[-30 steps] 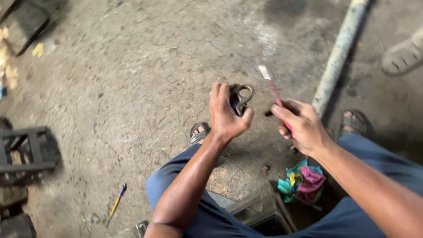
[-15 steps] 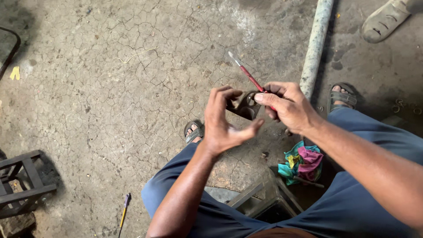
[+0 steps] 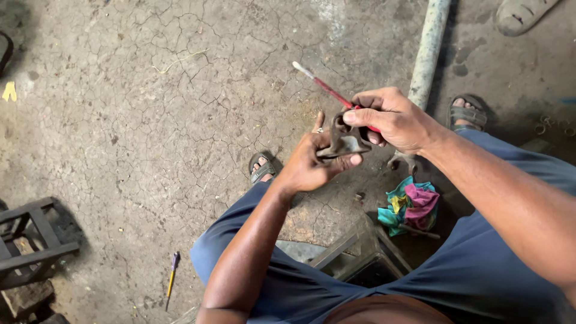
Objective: The person manipulates a metal universal joint and a pipe by hand, using a screwdriver and a hammer to clean or dislodge internal components while sitting on the floor.
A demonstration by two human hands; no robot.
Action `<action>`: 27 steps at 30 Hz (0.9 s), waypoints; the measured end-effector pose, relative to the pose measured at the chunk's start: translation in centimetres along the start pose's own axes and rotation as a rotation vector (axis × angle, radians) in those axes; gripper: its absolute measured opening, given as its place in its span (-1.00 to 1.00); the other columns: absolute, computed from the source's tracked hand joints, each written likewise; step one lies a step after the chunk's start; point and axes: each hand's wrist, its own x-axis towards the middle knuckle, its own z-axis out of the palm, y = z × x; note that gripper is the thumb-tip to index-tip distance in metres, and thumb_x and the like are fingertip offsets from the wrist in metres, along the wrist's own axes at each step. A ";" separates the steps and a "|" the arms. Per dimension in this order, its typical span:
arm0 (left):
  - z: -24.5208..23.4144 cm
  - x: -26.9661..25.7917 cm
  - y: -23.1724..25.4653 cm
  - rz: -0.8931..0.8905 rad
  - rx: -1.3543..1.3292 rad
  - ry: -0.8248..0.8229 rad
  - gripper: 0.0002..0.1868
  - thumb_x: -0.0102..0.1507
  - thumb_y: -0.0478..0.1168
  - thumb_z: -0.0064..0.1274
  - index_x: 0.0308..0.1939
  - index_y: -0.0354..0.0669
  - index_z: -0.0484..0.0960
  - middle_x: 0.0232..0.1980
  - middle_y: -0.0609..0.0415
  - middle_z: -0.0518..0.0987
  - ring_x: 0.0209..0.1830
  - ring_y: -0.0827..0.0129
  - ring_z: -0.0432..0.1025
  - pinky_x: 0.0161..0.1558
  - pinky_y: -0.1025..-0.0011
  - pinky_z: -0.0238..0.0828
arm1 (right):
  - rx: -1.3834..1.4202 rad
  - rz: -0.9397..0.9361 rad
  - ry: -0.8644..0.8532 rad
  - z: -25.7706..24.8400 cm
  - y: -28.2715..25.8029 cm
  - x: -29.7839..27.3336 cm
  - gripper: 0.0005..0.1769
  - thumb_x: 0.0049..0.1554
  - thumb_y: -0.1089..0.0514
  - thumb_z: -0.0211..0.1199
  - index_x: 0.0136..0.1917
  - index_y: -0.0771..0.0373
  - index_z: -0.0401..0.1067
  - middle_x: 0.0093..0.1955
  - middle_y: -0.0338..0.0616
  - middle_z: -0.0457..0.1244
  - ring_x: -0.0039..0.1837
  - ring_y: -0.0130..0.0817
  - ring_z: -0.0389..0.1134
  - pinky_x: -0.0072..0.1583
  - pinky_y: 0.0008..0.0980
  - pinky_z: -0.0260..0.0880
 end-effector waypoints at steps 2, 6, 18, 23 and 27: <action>0.6 0.4 -0.3 -0.062 0.004 0.035 -0.64 0.20 0.11 0.26 -0.12 -0.03 0.76 -0.31 0.08 0.74 -0.01 0.33 0.63 0.70 -0.10 -0.41 | -0.055 0.011 0.045 0.0 0.0 0.4 -0.74 0.24 0.09 0.23 -0.06 0.35 0.53 -0.39 -0.26 0.24 -0.44 -0.61 0.17 -0.40 -0.56 0.16; 1.0 0.8 -0.7 0.030 0.219 0.200 -0.68 0.24 0.07 0.25 -0.08 -0.01 0.73 -0.30 0.11 0.73 -0.06 0.32 0.63 0.61 -0.20 -0.39 | 0.011 0.003 0.233 -0.3 -0.3 0.4 -0.71 0.23 0.11 0.15 0.05 0.38 0.50 -0.25 -0.20 0.34 -0.44 -0.54 0.22 -0.44 -0.53 0.19; -2.8 1.8 -4.6 -0.014 0.958 0.629 -0.67 0.14 -0.16 0.22 -0.06 -0.20 0.63 -0.10 -0.09 0.68 0.16 0.10 0.54 0.46 -0.24 -0.13 | -0.033 0.141 0.035 1.8 -2.1 -2.7 -0.42 0.21 0.19 0.10 0.50 0.22 0.32 -0.06 -0.14 0.33 -0.33 -0.43 0.35 -0.37 -0.50 0.32; -2.3 1.9 -5.4 -0.080 1.090 0.557 -0.48 -0.01 -0.17 0.18 -0.01 -0.34 0.58 -0.13 -0.16 0.66 0.13 0.09 0.53 0.46 -0.29 -0.22 | -0.033 0.180 0.017 2.7 -2.0 -2.9 -0.41 0.22 0.18 0.06 0.52 0.21 0.27 -0.05 -0.13 0.31 -0.36 -0.40 0.39 -0.39 -0.47 0.35; -1.3 2.4 -5.9 -0.058 1.176 0.520 -0.49 -0.07 -0.17 0.18 -0.07 -0.34 0.57 -0.10 -0.18 0.66 0.19 0.07 0.52 0.44 -0.30 -0.26 | -0.056 0.222 0.042 2.6 -1.9 -2.5 -0.42 0.23 0.17 0.04 0.52 0.22 0.27 -0.08 -0.11 0.31 -0.40 -0.39 0.38 -0.43 -0.48 0.32</action>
